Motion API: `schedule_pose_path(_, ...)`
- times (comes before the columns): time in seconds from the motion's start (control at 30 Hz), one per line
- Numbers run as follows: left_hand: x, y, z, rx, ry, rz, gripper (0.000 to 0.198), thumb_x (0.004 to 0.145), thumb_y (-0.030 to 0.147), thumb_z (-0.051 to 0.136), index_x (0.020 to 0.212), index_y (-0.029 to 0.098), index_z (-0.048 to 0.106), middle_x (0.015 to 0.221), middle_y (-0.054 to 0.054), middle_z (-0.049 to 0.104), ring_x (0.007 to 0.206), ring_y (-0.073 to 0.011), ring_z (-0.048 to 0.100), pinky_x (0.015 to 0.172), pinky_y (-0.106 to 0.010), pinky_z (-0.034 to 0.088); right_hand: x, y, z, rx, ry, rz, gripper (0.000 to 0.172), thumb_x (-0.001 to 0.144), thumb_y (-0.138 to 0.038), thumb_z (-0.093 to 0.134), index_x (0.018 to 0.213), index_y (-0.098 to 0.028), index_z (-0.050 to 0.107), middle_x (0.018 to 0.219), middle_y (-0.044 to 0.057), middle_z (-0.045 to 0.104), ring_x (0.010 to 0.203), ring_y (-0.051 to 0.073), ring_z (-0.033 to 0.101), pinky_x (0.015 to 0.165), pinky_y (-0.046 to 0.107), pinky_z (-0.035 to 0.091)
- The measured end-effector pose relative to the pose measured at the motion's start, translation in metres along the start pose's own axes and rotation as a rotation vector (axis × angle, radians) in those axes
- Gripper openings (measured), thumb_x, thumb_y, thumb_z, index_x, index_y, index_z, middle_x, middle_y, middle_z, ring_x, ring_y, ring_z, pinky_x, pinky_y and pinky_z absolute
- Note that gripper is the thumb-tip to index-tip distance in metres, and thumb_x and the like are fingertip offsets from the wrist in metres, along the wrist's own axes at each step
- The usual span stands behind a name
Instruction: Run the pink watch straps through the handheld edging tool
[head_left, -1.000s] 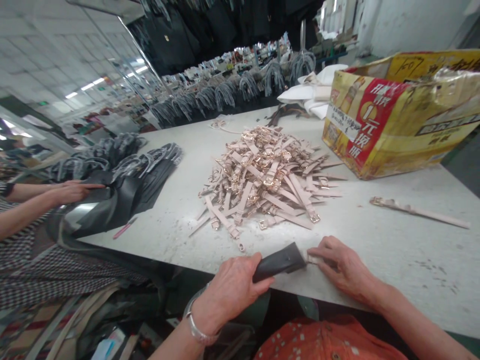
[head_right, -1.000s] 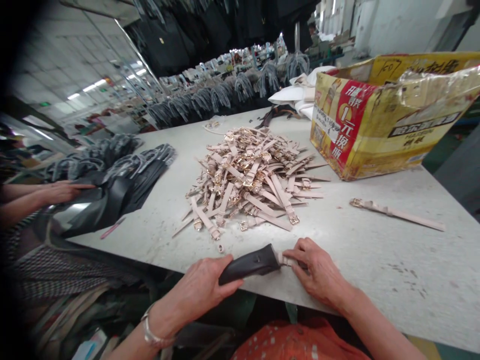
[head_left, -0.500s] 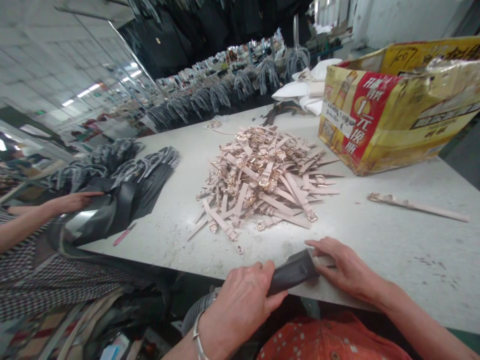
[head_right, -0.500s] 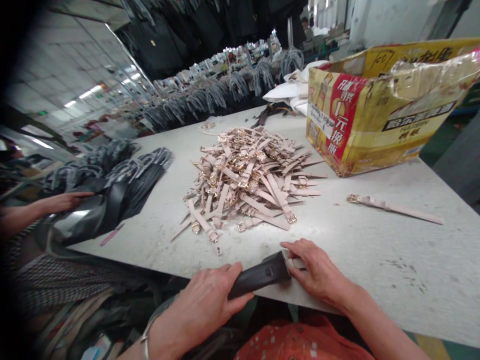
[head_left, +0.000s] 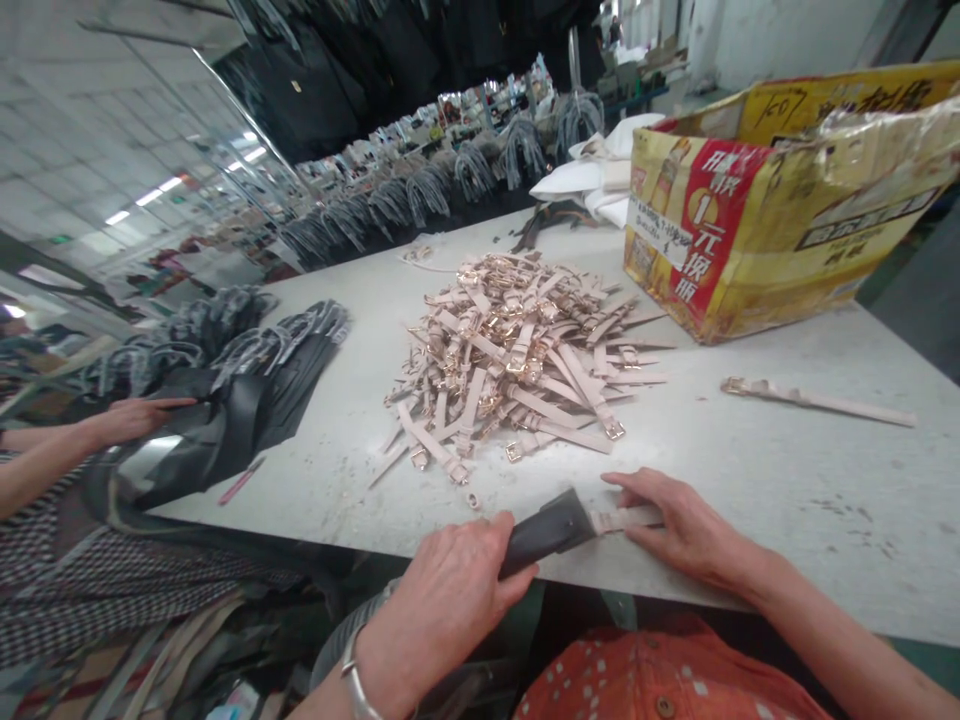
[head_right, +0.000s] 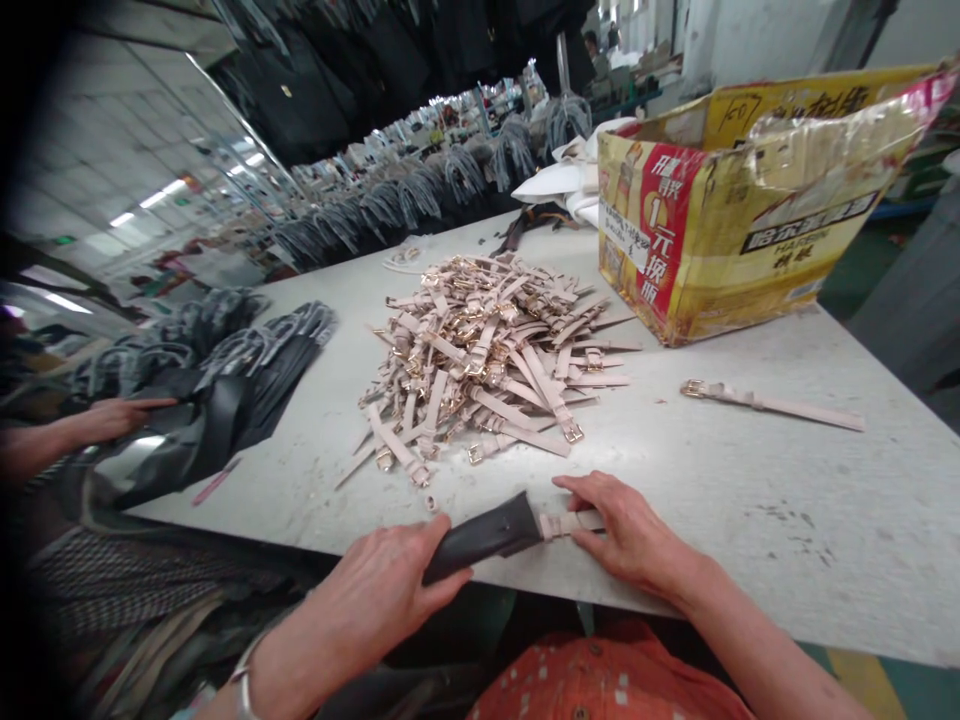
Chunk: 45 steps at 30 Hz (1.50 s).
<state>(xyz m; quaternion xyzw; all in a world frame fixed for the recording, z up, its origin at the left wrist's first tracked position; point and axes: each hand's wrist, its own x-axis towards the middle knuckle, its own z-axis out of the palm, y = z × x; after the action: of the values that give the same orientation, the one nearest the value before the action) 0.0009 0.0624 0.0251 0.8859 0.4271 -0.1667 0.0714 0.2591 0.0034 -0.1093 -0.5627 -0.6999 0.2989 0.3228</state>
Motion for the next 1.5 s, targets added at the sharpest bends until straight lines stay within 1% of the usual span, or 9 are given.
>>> schedule_pose_path(0.13,-0.008,-0.01,0.004,0.014,-0.012,-0.014,0.033,0.087,0.047,0.048,0.106,0.021,0.053,0.085,-0.007,0.066,0.082,-0.0283,0.065,0.072,-0.04,0.051,0.0,0.002,0.0,0.004,0.0,-0.004,0.057,0.077,-0.012,0.06,0.13,-0.027,0.045,0.099,0.001,0.057,0.09,0.015,0.052,0.082,0.029,0.041)
schedule_pose_path(0.27,-0.008,-0.002,0.002,-0.008,0.008,-0.052,0.03,0.087,0.046,0.048,0.104,0.021,0.052,0.084,-0.006,0.066,0.081,-0.0276,0.065,0.071,-0.04,0.051,0.0,0.001,0.0,0.0,-0.003,-0.016,0.055,0.078,-0.016,0.061,0.13,-0.028,0.045,0.1,0.001,0.056,0.091,0.015,0.052,0.082,0.029,0.042)
schedule_pose_path(0.43,0.006,0.019,-0.001,-0.013,0.059,0.08,0.025,0.086,0.044,0.05,0.099,0.023,0.052,0.082,-0.003,0.065,0.076,-0.0269,0.064,0.067,-0.04,0.051,0.0,0.0,-0.001,-0.004,-0.003,0.024,0.064,0.076,-0.014,0.061,0.134,-0.031,0.039,0.1,-0.001,0.056,0.091,0.014,0.053,0.084,0.027,0.043)
schedule_pose_path(0.6,0.015,0.02,0.003,0.023,0.081,0.154,0.028,0.084,0.046,0.053,0.096,0.021,0.052,0.078,-0.003,0.065,0.073,-0.0271,0.064,0.064,-0.04,0.052,0.0,0.002,-0.004,-0.006,-0.031,-0.009,0.066,0.077,-0.013,0.059,0.137,-0.03,0.036,0.105,0.001,0.056,0.095,0.015,0.053,0.087,0.029,0.043)
schedule_pose_path(0.73,0.015,0.02,-0.013,0.054,0.039,0.178,0.025,0.084,0.043,0.053,0.093,0.019,0.054,0.078,-0.005,0.066,0.075,-0.0277,0.065,0.067,-0.041,0.053,-0.001,0.002,-0.006,0.003,-0.043,-0.027,0.061,0.078,-0.011,0.055,0.135,-0.025,0.039,0.103,0.004,0.056,0.093,0.016,0.054,0.086,0.031,0.045)
schedule_pose_path(0.83,0.022,0.029,-0.031,0.092,-0.038,0.197,0.026,0.085,0.042,0.052,0.091,0.018,0.056,0.081,-0.008,0.067,0.077,-0.0292,0.065,0.068,-0.042,0.053,-0.001,0.0,-0.006,0.014,-0.041,-0.027,0.059,0.078,-0.012,0.055,0.135,-0.022,0.041,0.102,0.006,0.056,0.092,0.018,0.055,0.085,0.033,0.046)
schedule_pose_path(0.93,0.031,0.039,-0.039,0.112,-0.076,0.223,0.027,0.085,0.041,0.052,0.091,0.016,0.058,0.081,-0.01,0.067,0.078,-0.0303,0.065,0.067,-0.041,0.053,-0.001,0.0,-0.006,0.02,-0.022,-0.027,0.058,0.079,-0.014,0.055,0.134,-0.021,0.042,0.102,0.007,0.056,0.092,0.018,0.055,0.085,0.033,0.046)
schedule_pose_path(1.3,0.028,0.034,-0.042,0.134,-0.102,0.202,0.028,0.084,0.042,0.053,0.092,0.016,0.058,0.083,-0.009,0.067,0.08,-0.0295,0.065,0.07,-0.041,0.053,-0.002,0.003,-0.003,0.021,-0.002,-0.015,0.058,0.078,-0.012,0.056,0.133,-0.025,0.043,0.1,0.004,0.055,0.091,0.016,0.054,0.085,0.031,0.045)
schedule_pose_path(1.5,0.034,0.04,-0.03,0.111,-0.068,0.169,0.03,0.085,0.044,0.05,0.092,0.016,0.056,0.08,-0.01,0.066,0.078,-0.0275,0.065,0.067,-0.036,0.051,-0.002,0.002,-0.004,0.015,0.003,-0.038,0.054,0.078,-0.014,0.055,0.131,-0.021,0.046,0.103,0.006,0.056,0.092,0.018,0.055,0.085,0.032,0.046)
